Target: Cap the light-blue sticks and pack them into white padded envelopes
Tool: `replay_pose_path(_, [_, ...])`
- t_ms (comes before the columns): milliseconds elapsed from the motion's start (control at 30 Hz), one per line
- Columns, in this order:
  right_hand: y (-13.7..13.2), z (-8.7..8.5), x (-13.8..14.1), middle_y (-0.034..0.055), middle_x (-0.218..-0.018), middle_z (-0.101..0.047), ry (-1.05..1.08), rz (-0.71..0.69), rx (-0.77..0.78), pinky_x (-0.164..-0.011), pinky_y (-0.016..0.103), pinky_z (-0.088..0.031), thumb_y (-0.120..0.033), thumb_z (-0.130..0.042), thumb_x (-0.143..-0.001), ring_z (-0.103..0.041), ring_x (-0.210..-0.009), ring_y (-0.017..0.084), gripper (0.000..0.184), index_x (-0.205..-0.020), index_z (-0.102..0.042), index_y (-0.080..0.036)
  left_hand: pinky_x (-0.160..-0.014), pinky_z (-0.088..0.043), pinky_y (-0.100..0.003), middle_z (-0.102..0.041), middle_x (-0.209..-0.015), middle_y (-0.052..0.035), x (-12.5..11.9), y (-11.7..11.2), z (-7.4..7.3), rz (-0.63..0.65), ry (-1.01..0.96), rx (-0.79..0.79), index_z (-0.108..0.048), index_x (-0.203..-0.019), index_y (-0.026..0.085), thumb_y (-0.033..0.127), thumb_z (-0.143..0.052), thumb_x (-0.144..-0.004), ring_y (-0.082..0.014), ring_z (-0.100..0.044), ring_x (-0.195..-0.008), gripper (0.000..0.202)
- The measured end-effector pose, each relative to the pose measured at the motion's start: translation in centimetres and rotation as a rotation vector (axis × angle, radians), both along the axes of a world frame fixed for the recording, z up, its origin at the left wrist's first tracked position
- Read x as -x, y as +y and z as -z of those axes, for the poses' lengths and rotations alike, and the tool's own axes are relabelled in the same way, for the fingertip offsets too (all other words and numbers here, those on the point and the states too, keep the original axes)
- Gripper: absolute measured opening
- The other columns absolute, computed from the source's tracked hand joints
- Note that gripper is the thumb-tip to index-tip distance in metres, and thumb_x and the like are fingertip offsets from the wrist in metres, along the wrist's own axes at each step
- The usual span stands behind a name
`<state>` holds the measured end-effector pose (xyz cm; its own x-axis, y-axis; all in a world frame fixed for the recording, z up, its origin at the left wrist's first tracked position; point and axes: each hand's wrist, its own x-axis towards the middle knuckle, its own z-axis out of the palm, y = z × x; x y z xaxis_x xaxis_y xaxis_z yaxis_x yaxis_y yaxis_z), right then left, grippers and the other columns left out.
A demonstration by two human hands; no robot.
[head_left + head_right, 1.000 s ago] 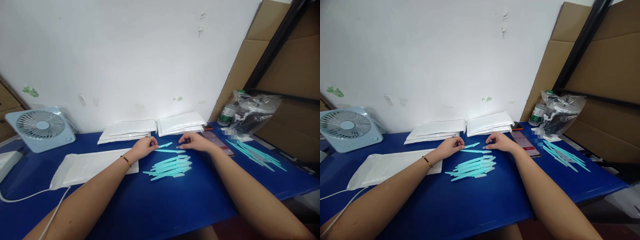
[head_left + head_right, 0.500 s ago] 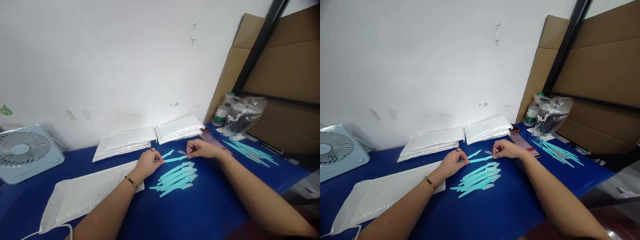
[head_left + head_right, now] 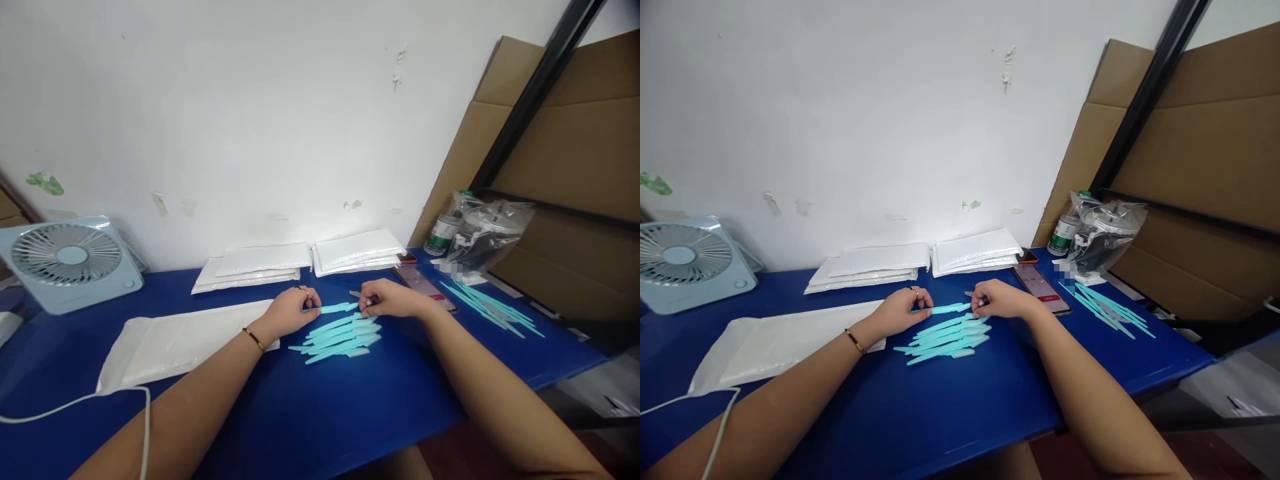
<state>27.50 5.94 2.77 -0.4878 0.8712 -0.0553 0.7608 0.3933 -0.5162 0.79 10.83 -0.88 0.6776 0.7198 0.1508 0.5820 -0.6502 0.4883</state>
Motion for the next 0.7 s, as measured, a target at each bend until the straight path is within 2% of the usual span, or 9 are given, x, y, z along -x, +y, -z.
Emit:
replay_pose_path(67, [0.0,0.3,0.2,0.0021,-0.079,-0.058,-0.013,-0.032,-0.009,-0.061,0.023,-0.038,-0.032,-0.065,-0.072,-0.052,-0.07,0.014,0.015,-0.077,-0.07,-0.019,-0.064,-0.041,-0.026,-0.06,-0.082,-0.001,0.3,-0.4,-0.2,0.018,-0.013,0.04,-0.064,-0.091,0.022,0.043,-0.056,-0.076,-0.0155,-0.055,-0.074,0.027])
replay_pose_path(133, [0.1,0.4,0.3,0.0021,-0.079,-0.057,-0.011,-0.058,-0.017,-0.061,0.023,-0.038,-0.029,-0.064,-0.073,-0.052,-0.07,0.014,0.013,-0.077,-0.069,-0.018,-0.062,-0.042,-0.026,-0.061,-0.083,-0.0018,0.4,-1.1,-0.5,-0.015,-0.04,0.067,-0.063,-0.097,0.022,0.049,-0.052,-0.079,-0.0157,-0.055,-0.074,0.034])
replay_pose_path(233, [0.1,0.6,0.5,0.0028,-0.083,-0.057,0.021,-0.038,-0.046,-0.061,0.023,-0.039,-0.027,-0.06,-0.075,-0.053,-0.07,0.013,0.012,-0.08,-0.066,-0.018,-0.062,-0.042,-0.026,-0.062,-0.086,-0.0028,0.1,-2.4,-1.0,-0.042,-0.038,0.051,-0.063,-0.098,0.023,0.052,-0.045,-0.083,-0.0164,-0.056,-0.076,0.038])
replay_pose_path(367, [0.2,0.6,0.8,0.0035,-0.085,-0.057,0.045,-0.007,-0.125,-0.062,0.023,-0.039,-0.025,-0.057,-0.077,-0.052,-0.071,0.013,0.011,-0.081,-0.064,-0.018,-0.07,-0.041,-0.028,-0.065,-0.084,-0.0034,-0.5,-3.8,-1.5,-0.04,0.063,-0.057,-0.066,-0.088,0.022,0.043,-0.046,-0.084,-0.0184,-0.056,-0.081,0.029])
replay_pose_path(467, [0.2,0.5,1.2,0.0036,-0.084,-0.058,0.044,-0.006,-0.158,-0.062,0.023,-0.038,-0.023,-0.056,-0.078,-0.051,-0.071,0.013,0.01,-0.081,-0.063,-0.017,-0.069,-0.041,-0.028,-0.065,-0.081,-0.0033,-0.6,-4.0,-1.8,-0.074,0.086,-0.11,-0.066,-0.082,0.022,0.037,-0.044,-0.086,-0.0182,-0.056,-0.08,0.028])
replay_pose_path(600, [0.0,0.4,1.6,0.0001,-0.071,-0.058,0.09,0.05,-0.119,-0.059,0.022,-0.037,-0.025,-0.053,-0.08,-0.049,-0.063,0.012,0.012,-0.083,-0.062,-0.017,-0.067,-0.04,-0.028,-0.064,-0.08,-0.0015,-0.1,-3.7,-1.9,-0.08,0.046,-0.151,-0.065,-0.083,0.023,0.041,-0.045,-0.086,-0.0175,-0.056,-0.079,0.026])
replay_pose_path(700, [0.0,0.5,1.6,-0.0013,-0.066,-0.055,0.17,0.083,-0.084,-0.056,0.022,-0.036,-0.028,-0.053,-0.081,-0.048,-0.06,0.011,0.014,-0.083,-0.062,-0.017,-0.065,-0.039,-0.027,-0.064,-0.079,-0.0007,0.0,-3.6,-1.7,-0.071,0.071,-0.142,-0.064,-0.082,0.023,0.037,-0.049,-0.085,-0.0172,-0.056,-0.076,0.021])
